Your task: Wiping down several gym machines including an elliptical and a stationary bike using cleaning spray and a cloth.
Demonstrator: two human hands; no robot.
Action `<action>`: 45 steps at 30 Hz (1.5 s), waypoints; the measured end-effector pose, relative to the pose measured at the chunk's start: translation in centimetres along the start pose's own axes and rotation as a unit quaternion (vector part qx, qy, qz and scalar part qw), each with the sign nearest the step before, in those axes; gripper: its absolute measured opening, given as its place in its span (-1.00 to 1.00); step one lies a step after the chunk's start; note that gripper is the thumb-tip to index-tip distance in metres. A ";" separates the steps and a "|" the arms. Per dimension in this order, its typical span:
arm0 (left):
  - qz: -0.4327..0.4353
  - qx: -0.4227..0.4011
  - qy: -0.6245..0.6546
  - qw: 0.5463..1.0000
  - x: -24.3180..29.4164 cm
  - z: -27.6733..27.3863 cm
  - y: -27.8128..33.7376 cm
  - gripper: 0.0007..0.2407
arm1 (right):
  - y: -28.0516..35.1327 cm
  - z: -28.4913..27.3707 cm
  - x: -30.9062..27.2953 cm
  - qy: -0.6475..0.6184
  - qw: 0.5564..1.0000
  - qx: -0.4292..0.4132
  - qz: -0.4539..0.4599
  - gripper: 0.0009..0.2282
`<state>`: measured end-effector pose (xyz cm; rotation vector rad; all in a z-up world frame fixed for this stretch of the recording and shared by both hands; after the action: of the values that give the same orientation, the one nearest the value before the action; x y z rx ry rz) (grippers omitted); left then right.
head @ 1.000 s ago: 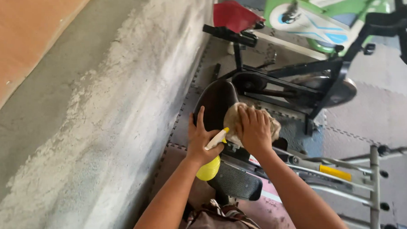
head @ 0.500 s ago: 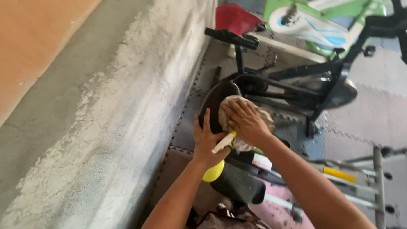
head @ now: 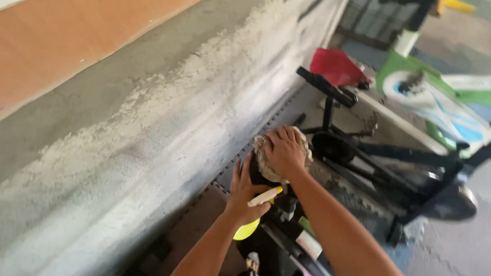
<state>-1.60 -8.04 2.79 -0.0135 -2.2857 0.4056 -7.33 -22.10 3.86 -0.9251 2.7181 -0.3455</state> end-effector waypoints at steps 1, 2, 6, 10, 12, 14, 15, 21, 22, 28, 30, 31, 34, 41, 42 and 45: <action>-0.047 -0.014 -0.013 0.999 -0.6 0.5 0.2 -0.73 | -0.4 0.3 0.7 0.006 0.999 -0.010 0.042 -0.65; -0.094 -0.028 -0.024 0.995 -1.2 0.9 0.6 -0.74 | -0.7 0.7 1.4 0.012 0.996 -0.020 0.083 -0.64; -0.150 0.014 0.020 0.988 -3.4 2.6 1.9 -0.73 | -1.0 3.4 3.8 0.006 0.996 0.045 0.081 -0.58; -0.117 0.077 0.038 0.989 -3.5 3.0 3.0 -0.70 | 2.7 0.8 2.5 -0.023 0.999 0.029 -0.016 -0.52; -0.084 0.103 0.027 0.991 -2.2 2.0 2.9 -0.71 | 5.0 0.3 3.0 -0.031 0.998 -0.004 -0.056 -0.51; -0.104 0.066 0.034 0.992 -1.5 1.5 2.2 -0.70 | 7.0 -0.3 3.1 -0.047 0.987 -0.014 -0.151 -0.51; -0.108 0.071 0.037 0.991 -1.4 1.5 2.3 -0.70 | 8.1 -0.7 3.4 -0.045 0.986 -0.017 -0.157 -0.51; -0.144 0.039 0.038 0.988 -1.8 2.0 2.5 -0.69 | 11.0 -2.6 2.3 -0.073 0.960 -0.016 -0.269 -0.51; -0.151 0.034 0.038 0.987 -1.6 2.0 2.4 -0.68 | 10.7 -2.6 1.8 -0.064 0.955 -0.017 -0.289 -0.51; -0.177 -0.006 0.038 0.983 -1.6 2.2 2.4 -0.68 | 6.5 -1.1 -1.5 -0.045 0.946 -0.005 -0.320 -0.53; -0.174 -0.011 0.017 0.985 -2.2 2.7 3.0 -0.69 | 4.8 0.2 -2.6 -0.050 0.947 0.000 -0.316 -0.54; -0.140 0.016 0.031 0.990 -2.0 2.6 2.9 -0.69 | 4.0 1.3 -3.0 -0.039 0.950 -0.007 -0.310 -0.57; -0.107 0.036 0.039 0.993 -2.3 3.0 2.9 -0.69 | 1.6 2.8 -4.0 -0.010 0.955 -0.031 -0.295 -0.63; -0.094 0.024 -0.011 0.995 -1.3 2.2 2.5 -0.70 | -3.1 7.1 -4.6 0.021 0.956 -0.158 -0.247 -0.66; -0.092 0.023 -0.014 0.995 -1.4 1.8 2.3 -0.70 | -4.2 6.9 -5.4 0.019 0.957 -0.155 -0.246 -0.66; -0.136 -0.005 0.023 0.990 -1.9 2.2 2.6 -0.74 | -5.2 8.4 -4.4 0.077 0.943 -0.275 -0.170 -0.59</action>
<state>-2.25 -6.43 -0.73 0.2774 -2.2061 0.2475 1.57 -24.52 -1.79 -1.5811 2.8380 0.3230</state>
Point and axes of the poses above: each hand's wrist, its own y-axis away from the middle knuckle, its own z-axis out of the palm, x = y × z, the point moved 10 cm from there along -y, towards the middle knuckle, and after that the axes turned 6 degrees about x, right-handed, at the moved point
